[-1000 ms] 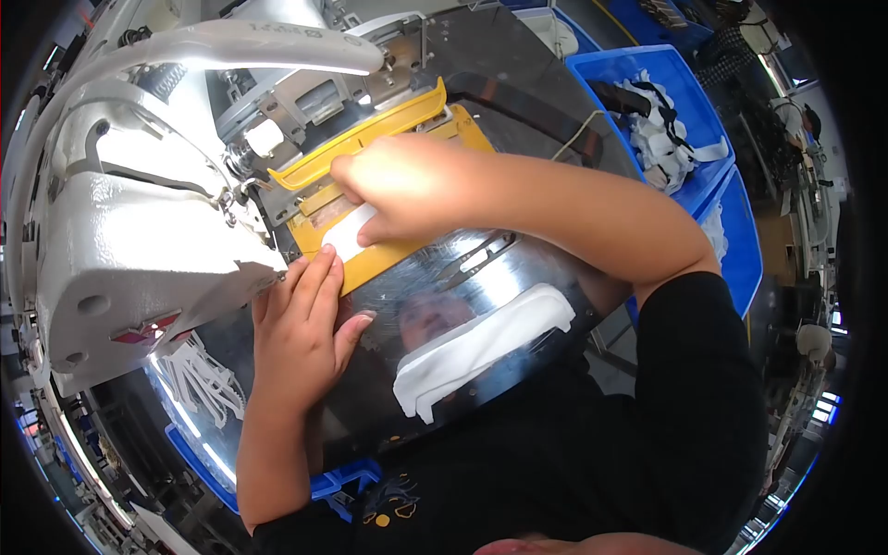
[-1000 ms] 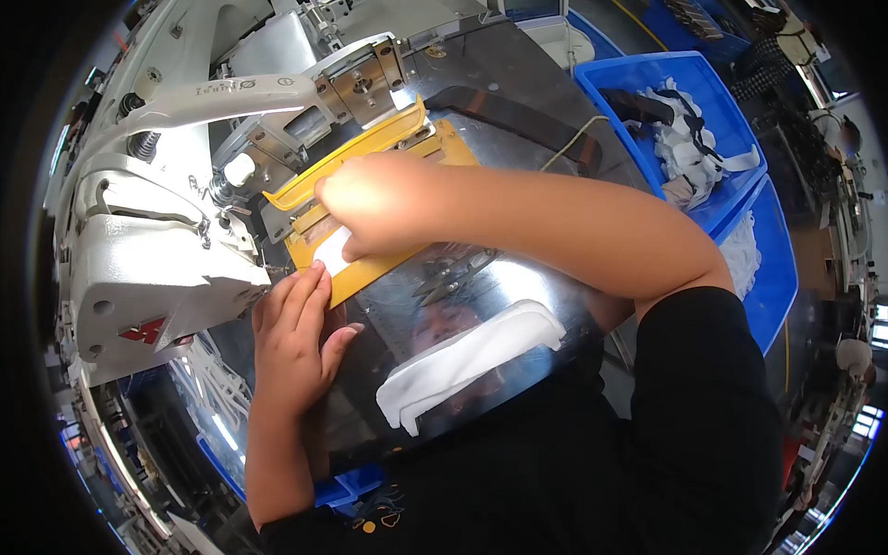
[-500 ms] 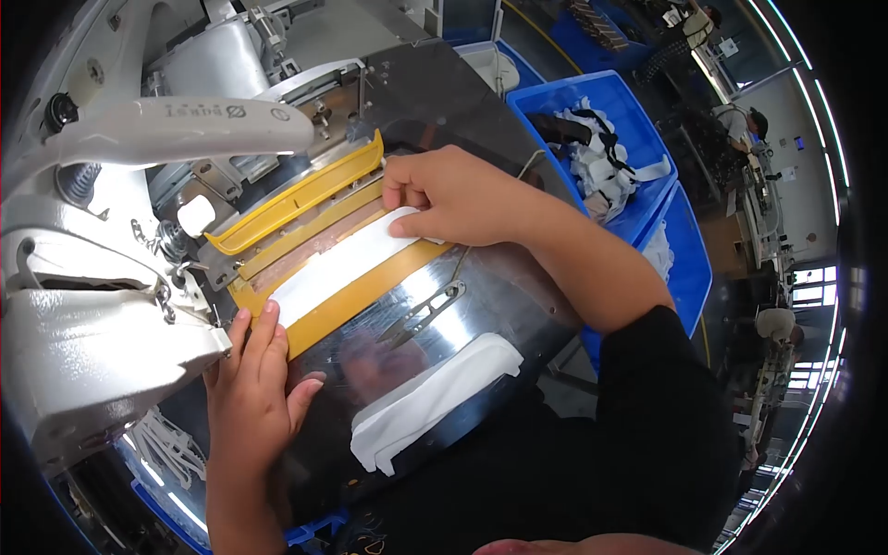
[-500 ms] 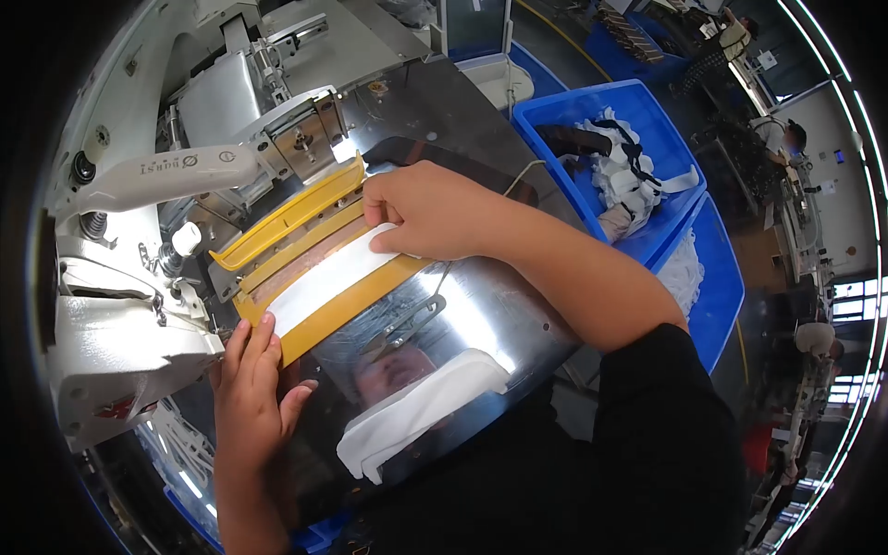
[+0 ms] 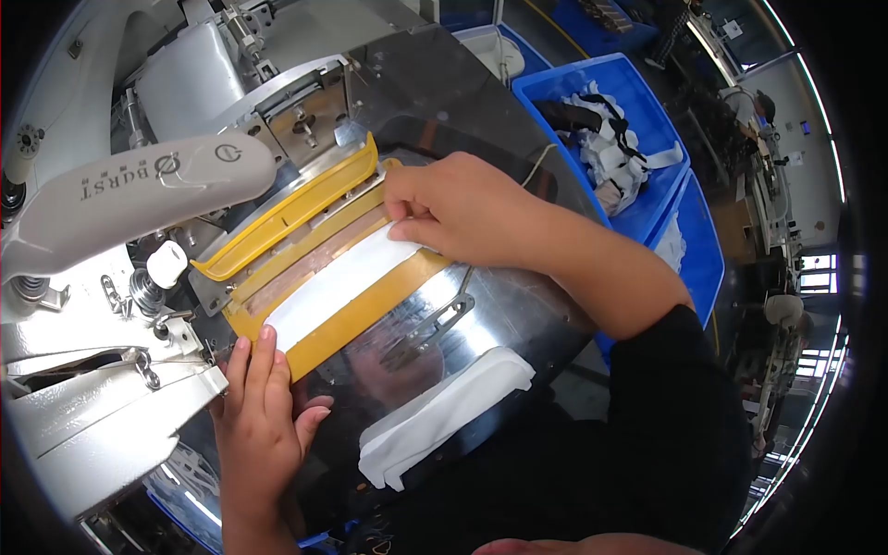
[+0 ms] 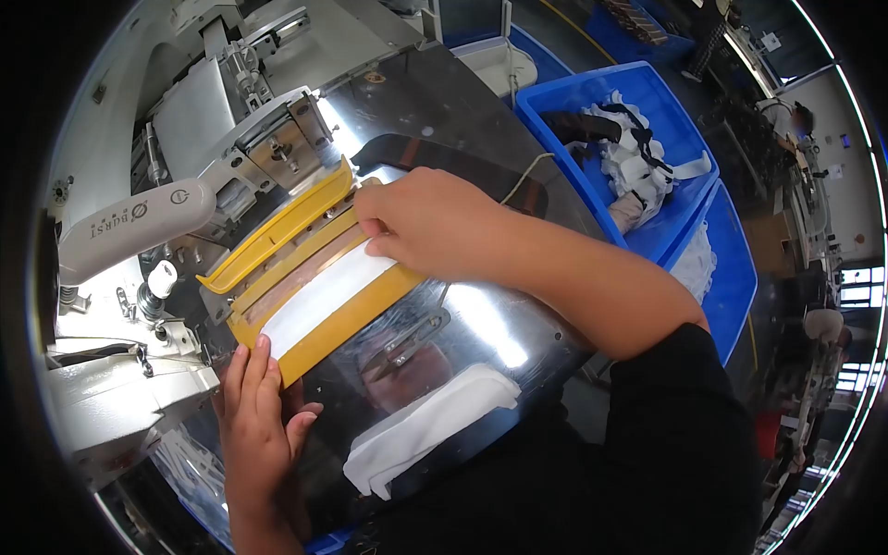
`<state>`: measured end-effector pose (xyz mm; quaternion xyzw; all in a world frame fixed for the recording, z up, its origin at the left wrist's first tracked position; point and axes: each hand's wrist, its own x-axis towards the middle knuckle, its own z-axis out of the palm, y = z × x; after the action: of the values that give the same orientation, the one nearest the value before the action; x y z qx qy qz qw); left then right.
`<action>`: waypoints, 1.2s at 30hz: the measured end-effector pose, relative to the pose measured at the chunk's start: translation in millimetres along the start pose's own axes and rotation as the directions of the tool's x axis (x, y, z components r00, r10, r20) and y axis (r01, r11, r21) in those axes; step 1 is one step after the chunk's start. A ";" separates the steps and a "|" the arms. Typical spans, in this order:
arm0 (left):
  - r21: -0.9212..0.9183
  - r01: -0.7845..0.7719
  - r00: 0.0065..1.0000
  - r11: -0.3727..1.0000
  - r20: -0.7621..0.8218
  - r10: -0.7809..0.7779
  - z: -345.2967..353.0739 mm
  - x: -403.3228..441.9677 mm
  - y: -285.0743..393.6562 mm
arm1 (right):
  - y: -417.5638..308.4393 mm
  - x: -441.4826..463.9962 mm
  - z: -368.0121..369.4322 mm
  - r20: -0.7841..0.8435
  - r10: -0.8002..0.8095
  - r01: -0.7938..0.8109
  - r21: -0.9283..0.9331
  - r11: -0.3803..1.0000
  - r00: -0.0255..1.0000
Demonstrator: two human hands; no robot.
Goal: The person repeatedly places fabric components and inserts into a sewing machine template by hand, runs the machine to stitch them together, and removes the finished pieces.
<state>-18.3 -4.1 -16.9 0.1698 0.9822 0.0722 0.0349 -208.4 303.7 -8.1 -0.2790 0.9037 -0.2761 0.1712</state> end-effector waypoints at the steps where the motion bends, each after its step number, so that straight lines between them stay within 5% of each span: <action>1: 0.001 0.005 1.000 1.000 0.008 -0.005 -1.0 0.0 0.9 | -4.7 -0.1 -4.4 0.045 0.043 -0.042 -0.016 0.999 0.998; 13: 0.012 0.014 1.000 1.000 0.023 -0.015 -2.1 -2.9 3.4 | -7.1 -1.1 -27.3 0.118 0.220 -0.213 -0.070 0.975 0.968; 16: 0.019 0.007 0.999 1.000 0.036 -0.008 -1.9 -5.6 2.1 | -12.3 -10.2 -29.6 0.079 0.187 -0.174 -0.155 0.973 0.979; 19: -0.007 -0.007 1.000 1.000 0.023 0.007 -0.9 -8.4 -2.5 | -10.2 -28.3 -22.5 -0.029 -0.078 0.065 -0.311 0.948 0.997; 22: -0.046 -0.046 0.998 0.998 -0.048 0.044 2.1 -8.2 -4.2 | -11.9 -32.9 -23.2 0.070 -0.309 0.313 -0.346 0.884 0.949; 36: -0.080 -0.107 0.994 0.991 -0.014 0.106 3.3 1.6 -1.4 | -14.1 -41.5 -33.3 0.216 -0.270 0.330 -0.329 0.885 0.938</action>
<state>-19.9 -4.4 -20.4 0.2200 0.9682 0.1143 0.0332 -185.4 332.1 33.0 -0.4641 0.8674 -0.1050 0.1458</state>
